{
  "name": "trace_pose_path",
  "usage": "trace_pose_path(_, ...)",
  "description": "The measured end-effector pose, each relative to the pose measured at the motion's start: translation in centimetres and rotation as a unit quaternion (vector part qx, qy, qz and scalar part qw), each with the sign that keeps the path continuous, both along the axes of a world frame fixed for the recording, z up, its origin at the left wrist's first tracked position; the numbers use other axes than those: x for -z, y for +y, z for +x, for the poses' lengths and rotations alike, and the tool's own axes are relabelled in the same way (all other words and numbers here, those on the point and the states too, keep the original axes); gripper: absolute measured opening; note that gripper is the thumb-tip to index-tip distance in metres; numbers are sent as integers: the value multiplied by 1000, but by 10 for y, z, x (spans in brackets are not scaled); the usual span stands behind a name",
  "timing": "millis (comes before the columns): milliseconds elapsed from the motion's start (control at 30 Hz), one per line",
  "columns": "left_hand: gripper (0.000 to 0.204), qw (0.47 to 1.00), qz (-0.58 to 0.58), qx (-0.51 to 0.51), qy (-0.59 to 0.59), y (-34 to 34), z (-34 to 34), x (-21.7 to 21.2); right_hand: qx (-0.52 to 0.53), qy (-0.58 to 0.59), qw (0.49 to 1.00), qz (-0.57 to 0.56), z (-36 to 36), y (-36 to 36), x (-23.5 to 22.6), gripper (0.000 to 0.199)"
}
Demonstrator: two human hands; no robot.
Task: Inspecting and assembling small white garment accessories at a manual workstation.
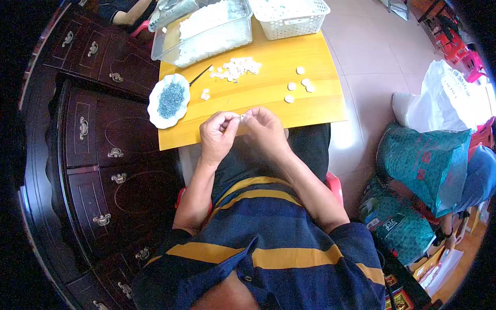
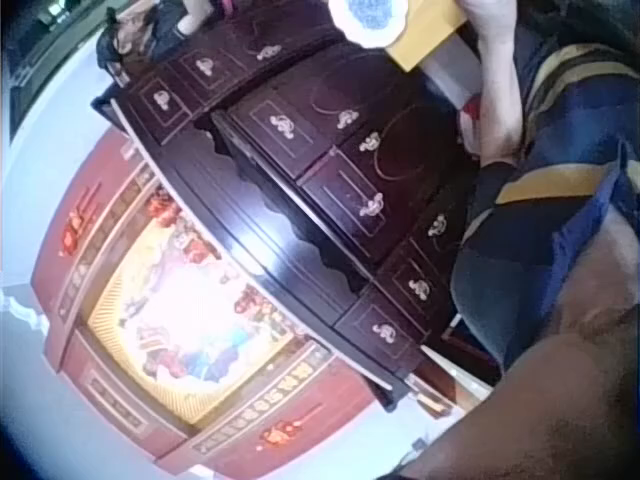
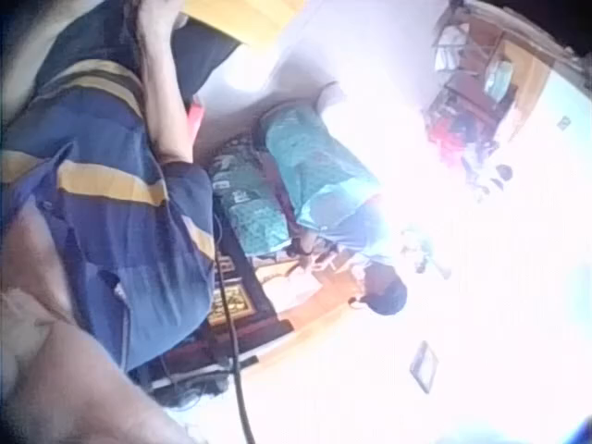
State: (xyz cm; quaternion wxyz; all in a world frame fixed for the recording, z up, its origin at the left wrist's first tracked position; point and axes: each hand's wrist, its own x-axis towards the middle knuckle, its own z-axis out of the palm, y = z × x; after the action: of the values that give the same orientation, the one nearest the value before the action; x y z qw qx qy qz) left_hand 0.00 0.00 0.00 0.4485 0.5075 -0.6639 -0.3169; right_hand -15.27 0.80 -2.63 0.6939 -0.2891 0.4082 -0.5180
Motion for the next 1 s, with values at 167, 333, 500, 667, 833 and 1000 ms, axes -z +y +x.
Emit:
trace_pose_path(167, 2, 999, -46, 2, -24, -3, -2, 6, 23, 45, 998, -25, 3, 0, 1, 7)
trace_pose_path(333, 2, 1000, 4, -2, -2, -4, -3, 16, 39, 62, 997, -30, 4, -1, 4, 7)
trace_pose_path(500, 7, 995, 78, 4, 55, -7, -3, 18, 45, 66, 995, -51, -1, -2, 3, 7)
trace_pose_path(667, 13, 983, 125, 31, 133, -18, 0, 7, 70, -23, 997, -29, -12, -10, 0, 6)
trace_pose_path(833, 19, 993, 97, 5, 60, -62, 15, 9, 79, 9, 996, -46, -29, -27, 5, 8)
trace_pose_path(1000, 18, 983, -67, 16, -171, -115, 8, 3, 84, 40, 993, -73, -28, -37, 14, 4)
